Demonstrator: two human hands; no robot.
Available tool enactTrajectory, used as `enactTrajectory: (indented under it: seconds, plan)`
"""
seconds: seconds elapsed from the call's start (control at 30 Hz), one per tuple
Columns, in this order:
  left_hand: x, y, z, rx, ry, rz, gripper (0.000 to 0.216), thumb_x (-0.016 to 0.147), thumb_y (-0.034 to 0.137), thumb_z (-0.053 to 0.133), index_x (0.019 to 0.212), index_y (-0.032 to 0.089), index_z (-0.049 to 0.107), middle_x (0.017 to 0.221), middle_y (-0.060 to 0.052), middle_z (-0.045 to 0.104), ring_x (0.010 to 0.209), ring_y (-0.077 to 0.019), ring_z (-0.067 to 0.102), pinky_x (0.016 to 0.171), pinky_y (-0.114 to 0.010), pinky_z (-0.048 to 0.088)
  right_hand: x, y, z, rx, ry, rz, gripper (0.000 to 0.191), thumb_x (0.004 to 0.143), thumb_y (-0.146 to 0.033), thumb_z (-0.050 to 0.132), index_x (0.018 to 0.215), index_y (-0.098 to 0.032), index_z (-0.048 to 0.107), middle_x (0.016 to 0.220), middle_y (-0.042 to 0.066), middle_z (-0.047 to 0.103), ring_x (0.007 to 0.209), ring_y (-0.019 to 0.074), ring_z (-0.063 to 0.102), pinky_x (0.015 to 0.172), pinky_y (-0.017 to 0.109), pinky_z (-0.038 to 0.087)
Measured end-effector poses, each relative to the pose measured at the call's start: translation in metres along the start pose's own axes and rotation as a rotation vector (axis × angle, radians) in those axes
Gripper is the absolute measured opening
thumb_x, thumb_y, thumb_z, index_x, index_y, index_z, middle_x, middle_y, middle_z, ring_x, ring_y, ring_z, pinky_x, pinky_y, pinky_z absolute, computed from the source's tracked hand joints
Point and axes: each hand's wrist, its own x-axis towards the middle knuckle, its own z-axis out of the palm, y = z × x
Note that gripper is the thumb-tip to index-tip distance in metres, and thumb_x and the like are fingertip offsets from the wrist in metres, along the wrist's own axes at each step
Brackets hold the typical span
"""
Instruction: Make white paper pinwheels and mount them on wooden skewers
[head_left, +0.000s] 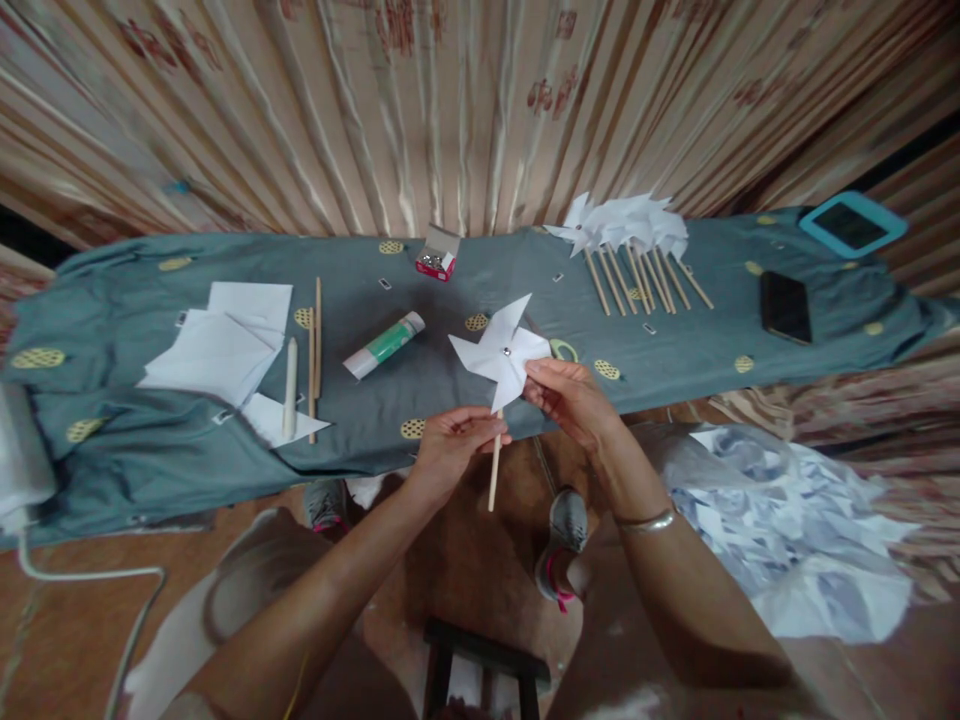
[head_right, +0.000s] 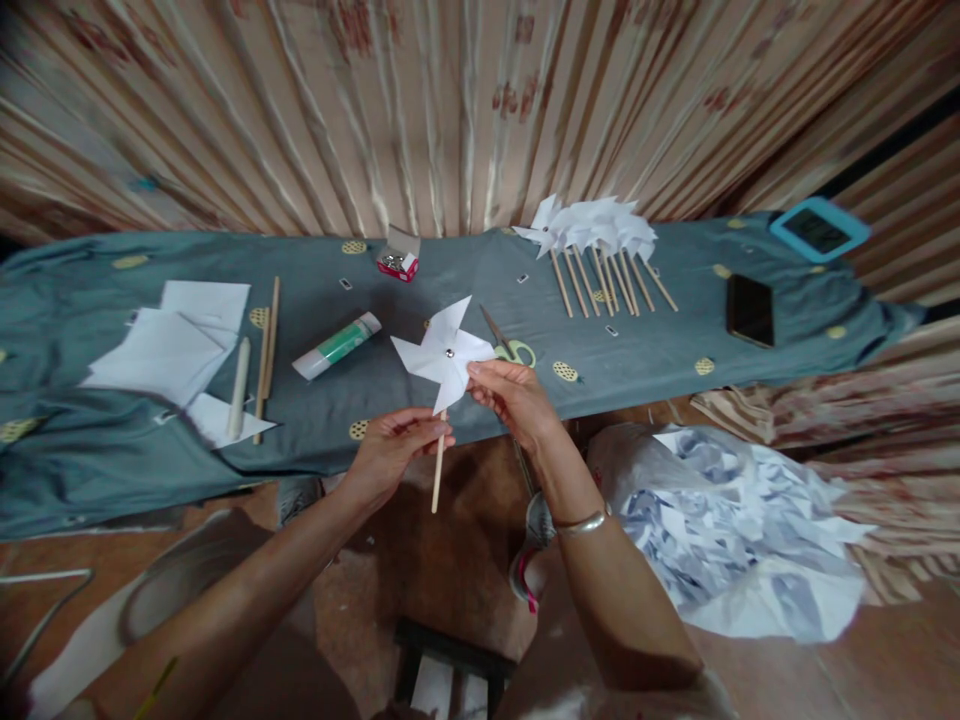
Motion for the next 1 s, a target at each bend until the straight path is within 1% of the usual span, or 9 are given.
enactTrajectory:
  seconds: [0.2,0.33,0.43,0.5,0.6,0.7,0.83,0.93,1.0]
  plan:
    - [0.003,0.004,0.002,-0.04,0.003,0.008,0.044,0.038,0.033,0.095,0.07,0.012,0.073,0.065,-0.002,0.073,0.056,-0.0129,0.068,0.061,-0.023,0.055,0.0,0.007,-0.001,-0.049,-0.036,-0.04,0.036,0.056,-0.051,0.087,0.063,-0.018,0.073,0.062,-0.001,0.069,0.05,0.0038,0.05,0.049,0.017,0.039]
    - [0.004,0.01,0.001,-0.059,0.014,0.047,0.043,0.038,0.033,0.094,0.069,0.012,0.073,0.065,-0.002,0.073,0.056,-0.012,0.067,0.062,-0.023,0.055,-0.006,0.011,0.001,-0.162,-0.06,-0.089,0.036,0.061,-0.054,0.083,0.069,-0.02,0.076,0.065,0.0,0.071,0.054,0.006,0.053,0.055,0.02,0.042]
    - [0.005,0.017,0.0,-0.064,0.025,0.079,0.042,0.038,0.035,0.094,0.069,0.013,0.074,0.066,-0.002,0.073,0.058,-0.012,0.067,0.065,-0.023,0.055,-0.016,0.018,0.008,-0.255,-0.113,-0.123,0.033,0.063,-0.053,0.082,0.07,-0.021,0.075,0.066,0.0,0.071,0.059,0.0096,0.056,0.061,0.024,0.045]
    - [0.005,0.023,0.0,-0.063,0.031,0.106,0.041,0.04,0.036,0.093,0.069,0.013,0.074,0.064,-0.002,0.072,0.06,-0.0112,0.067,0.065,-0.022,0.054,-0.025,0.025,0.014,-0.287,-0.166,-0.14,0.029,0.066,-0.049,0.081,0.072,-0.021,0.075,0.073,0.0,0.072,0.067,0.012,0.06,0.069,0.026,0.048]
    - [0.004,0.031,-0.001,-0.069,0.028,0.138,0.038,0.043,0.035,0.092,0.069,0.013,0.074,0.064,-0.002,0.072,0.062,-0.0112,0.067,0.065,-0.021,0.052,-0.034,0.038,0.024,-0.363,-0.187,-0.145,0.027,0.065,-0.044,0.082,0.072,-0.019,0.073,0.07,-0.001,0.07,0.065,0.0123,0.058,0.066,0.026,0.047]
    - [0.003,0.035,-0.002,-0.087,0.03,0.154,0.037,0.045,0.035,0.092,0.07,0.014,0.074,0.067,-0.001,0.072,0.065,-0.0123,0.067,0.066,-0.022,0.052,-0.037,0.045,0.031,-0.383,-0.17,-0.157,0.028,0.066,-0.046,0.08,0.068,-0.019,0.071,0.064,-0.002,0.067,0.061,0.0116,0.055,0.063,0.025,0.046]
    - [0.002,0.037,-0.005,-0.096,0.024,0.162,0.038,0.047,0.034,0.092,0.073,0.014,0.073,0.07,-0.001,0.073,0.067,-0.0125,0.068,0.069,-0.023,0.052,-0.038,0.045,0.037,-0.41,-0.128,-0.178,0.028,0.069,-0.046,0.078,0.065,-0.02,0.069,0.059,-0.003,0.061,0.058,0.0113,0.05,0.058,0.025,0.043]
    - [0.001,0.037,-0.006,-0.094,0.005,0.177,0.039,0.05,0.033,0.091,0.08,0.015,0.074,0.077,-0.003,0.075,0.073,-0.0133,0.069,0.074,-0.025,0.052,-0.037,0.041,0.035,-0.47,-0.078,-0.213,0.027,0.071,-0.046,0.076,0.063,-0.021,0.069,0.058,-0.003,0.059,0.056,0.0118,0.048,0.057,0.026,0.04]
    - [-0.001,0.037,-0.007,-0.084,-0.008,0.188,0.041,0.051,0.03,0.09,0.086,0.016,0.075,0.083,-0.004,0.076,0.078,-0.0137,0.069,0.076,-0.025,0.052,-0.034,0.034,0.028,-0.532,-0.023,-0.246,0.03,0.07,-0.048,0.076,0.062,-0.021,0.069,0.057,-0.003,0.06,0.056,0.0124,0.048,0.057,0.026,0.039]
